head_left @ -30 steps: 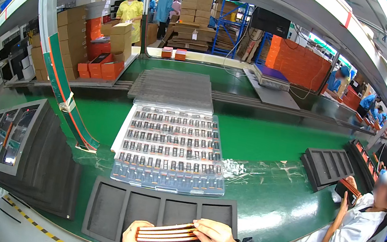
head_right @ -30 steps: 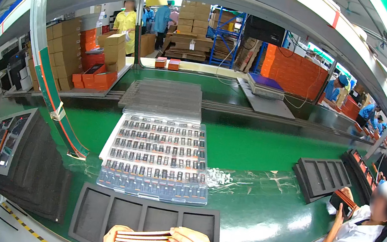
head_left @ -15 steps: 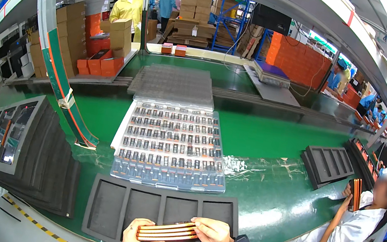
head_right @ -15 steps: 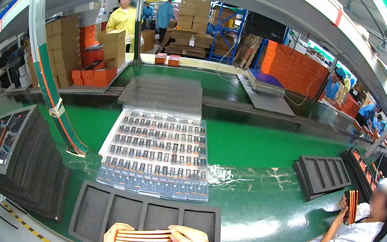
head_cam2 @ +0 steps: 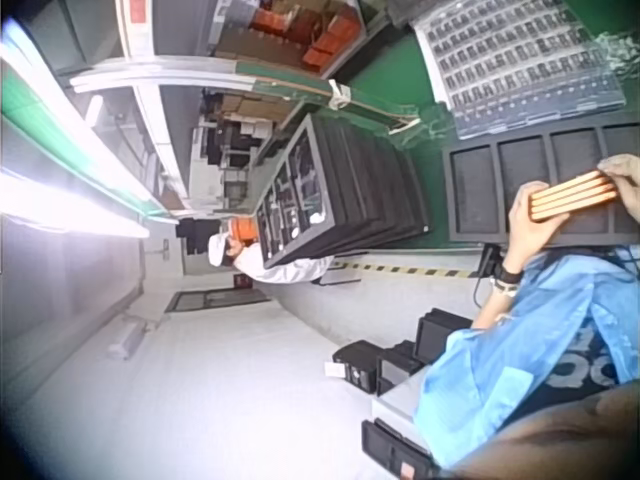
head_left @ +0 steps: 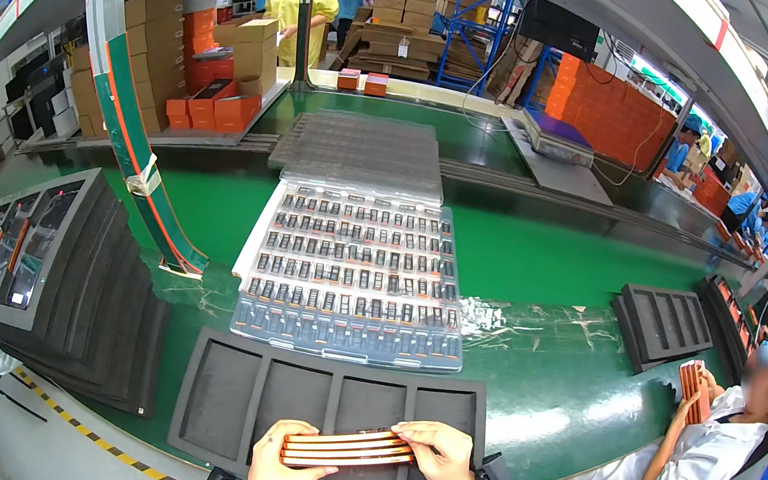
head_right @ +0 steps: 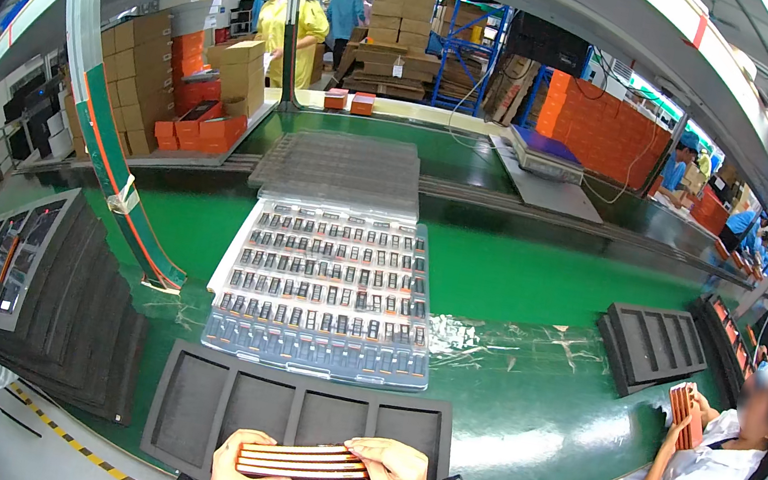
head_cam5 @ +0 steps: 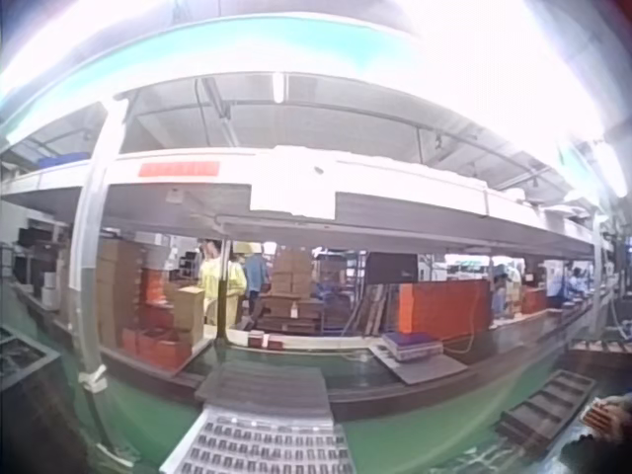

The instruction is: The recorder is picking up mobile phone screens/frames and inserting small internal components from a tray into the frame, then placing the assembled frame into a black plastic holder.

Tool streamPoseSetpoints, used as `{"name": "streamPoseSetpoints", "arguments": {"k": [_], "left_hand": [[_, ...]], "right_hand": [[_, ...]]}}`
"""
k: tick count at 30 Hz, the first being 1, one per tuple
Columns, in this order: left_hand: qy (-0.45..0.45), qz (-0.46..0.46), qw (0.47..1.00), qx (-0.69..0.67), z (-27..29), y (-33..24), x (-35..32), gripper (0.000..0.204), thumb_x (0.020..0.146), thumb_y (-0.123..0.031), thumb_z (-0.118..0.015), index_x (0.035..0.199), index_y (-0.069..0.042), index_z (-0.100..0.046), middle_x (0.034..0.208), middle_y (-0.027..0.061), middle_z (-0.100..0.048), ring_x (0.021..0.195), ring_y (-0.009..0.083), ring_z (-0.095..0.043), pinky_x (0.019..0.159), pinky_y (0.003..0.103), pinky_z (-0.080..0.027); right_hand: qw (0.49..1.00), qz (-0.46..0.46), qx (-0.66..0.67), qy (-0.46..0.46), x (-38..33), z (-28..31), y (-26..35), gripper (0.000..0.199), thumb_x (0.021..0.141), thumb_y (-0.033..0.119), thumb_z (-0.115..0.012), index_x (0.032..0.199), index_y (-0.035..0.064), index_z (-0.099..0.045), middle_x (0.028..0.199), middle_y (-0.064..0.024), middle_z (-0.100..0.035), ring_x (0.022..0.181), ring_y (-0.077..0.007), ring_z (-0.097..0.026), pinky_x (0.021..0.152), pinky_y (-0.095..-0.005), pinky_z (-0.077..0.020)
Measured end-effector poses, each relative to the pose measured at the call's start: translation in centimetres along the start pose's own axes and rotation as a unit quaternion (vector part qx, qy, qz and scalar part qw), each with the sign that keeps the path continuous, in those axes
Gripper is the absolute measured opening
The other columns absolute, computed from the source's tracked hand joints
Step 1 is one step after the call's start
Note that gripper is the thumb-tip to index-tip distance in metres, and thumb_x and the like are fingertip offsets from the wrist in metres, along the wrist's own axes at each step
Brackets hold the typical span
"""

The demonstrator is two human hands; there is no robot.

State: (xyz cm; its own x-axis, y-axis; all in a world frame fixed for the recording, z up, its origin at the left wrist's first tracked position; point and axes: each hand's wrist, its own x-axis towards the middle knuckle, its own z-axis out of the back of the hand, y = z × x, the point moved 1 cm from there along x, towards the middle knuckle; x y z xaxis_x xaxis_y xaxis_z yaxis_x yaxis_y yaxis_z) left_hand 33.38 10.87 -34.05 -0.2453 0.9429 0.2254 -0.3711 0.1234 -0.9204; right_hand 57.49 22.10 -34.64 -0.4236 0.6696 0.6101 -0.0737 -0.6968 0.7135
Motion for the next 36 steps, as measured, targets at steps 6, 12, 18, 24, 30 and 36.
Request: {"name": "streamPoseSetpoints", "arguments": {"k": [6, 12, 18, 24, 30, 36], "left_hand": [[0.002, -0.035, 0.999, 0.001, 0.1, 0.1, 0.0, 0.057, 0.060, -0.014, -0.096, 0.105, -0.006, -0.063, 0.108, 0.0106, -0.066, 0.100, 0.0231, -0.069, 0.088, 0.035, -0.058], [-0.001, -0.043, 0.999, 0.004, 0.0, 0.4, -0.1, 0.057, 0.061, -0.014, -0.096, 0.106, -0.006, -0.062, 0.108, 0.0106, -0.066, 0.100, 0.0231, -0.069, 0.087, 0.035, -0.058], [0.003, -0.008, 1.000, 0.000, 0.1, 0.2, 0.0, 0.059, 0.064, -0.015, -0.096, 0.110, -0.005, -0.061, 0.108, 0.0115, -0.066, 0.097, 0.0219, -0.070, 0.084, 0.034, -0.059], [-0.033, 0.043, 0.995, -0.085, -0.6, 0.0, -0.4, 0.061, 0.065, -0.014, -0.095, 0.113, -0.004, -0.060, 0.109, 0.0123, -0.066, 0.101, 0.0226, -0.070, 0.086, 0.034, -0.059], [-0.024, 0.006, 1.000, -0.001, 0.0, -0.1, -0.6, 0.068, 0.062, -0.012, -0.095, 0.121, -0.006, -0.060, 0.112, 0.0110, -0.069, 0.102, 0.0223, -0.068, 0.090, 0.034, -0.056], [-0.017, 0.018, 1.000, -0.010, -0.1, -1.4, -0.7, 0.065, 0.063, -0.011, -0.094, 0.119, -0.006, -0.061, 0.109, 0.0097, -0.069, 0.101, 0.0213, -0.068, 0.090, 0.034, -0.056]], "right_hand": [[0.989, 0.046, -0.105, 0.094, 0.3, 0.9, 0.9, 0.018, 0.079, 0.009, -0.078, 0.094, 0.0003, -0.073, 0.113, -0.0135, -0.074, 0.089, -0.0275, -0.075, 0.080, -0.0332, -0.0606], [0.949, 0.144, -0.244, 0.135, 0.5, 2.4, 2.1, 0.042, 0.081, 0.028, -0.078, 0.116, 0.0049, -0.072, 0.125, -0.0154, -0.068, 0.102, -0.0278, -0.072, 0.086, -0.0347, -0.0599], [0.967, 0.095, -0.207, 0.117, 0.5, 1.8, 0.9, 0.035, 0.082, 0.020, -0.077, 0.112, 0.0041, -0.073, 0.120, -0.0138, -0.071, 0.102, -0.0278, -0.072, 0.087, -0.0340, -0.0596], [0.981, 0.055, -0.166, 0.085, 0.6, 1.3, 0.9, 0.025, 0.083, 0.011, -0.075, 0.107, 0.0037, -0.074, 0.119, -0.0115, -0.072, 0.097, -0.0266, -0.073, 0.083, -0.0329, -0.0596], [0.976, 0.027, -0.188, 0.109, 3.0, 3.4, -1.2, 0.022, 0.091, 0.014, -0.068, 0.110, 0.0035, -0.072, 0.121, -0.0122, -0.070, 0.108, -0.0270, -0.068, 0.092, -0.0344, -0.0554], [0.936, -0.221, -0.262, -0.073, 9.3, 6.8, -14.2, 0.048, 0.088, 0.035, -0.070, 0.125, 0.0049, -0.063, 0.095, -0.0116, -0.066, 0.092, -0.0300, -0.065, 0.082, -0.0409, -0.0531]]}}
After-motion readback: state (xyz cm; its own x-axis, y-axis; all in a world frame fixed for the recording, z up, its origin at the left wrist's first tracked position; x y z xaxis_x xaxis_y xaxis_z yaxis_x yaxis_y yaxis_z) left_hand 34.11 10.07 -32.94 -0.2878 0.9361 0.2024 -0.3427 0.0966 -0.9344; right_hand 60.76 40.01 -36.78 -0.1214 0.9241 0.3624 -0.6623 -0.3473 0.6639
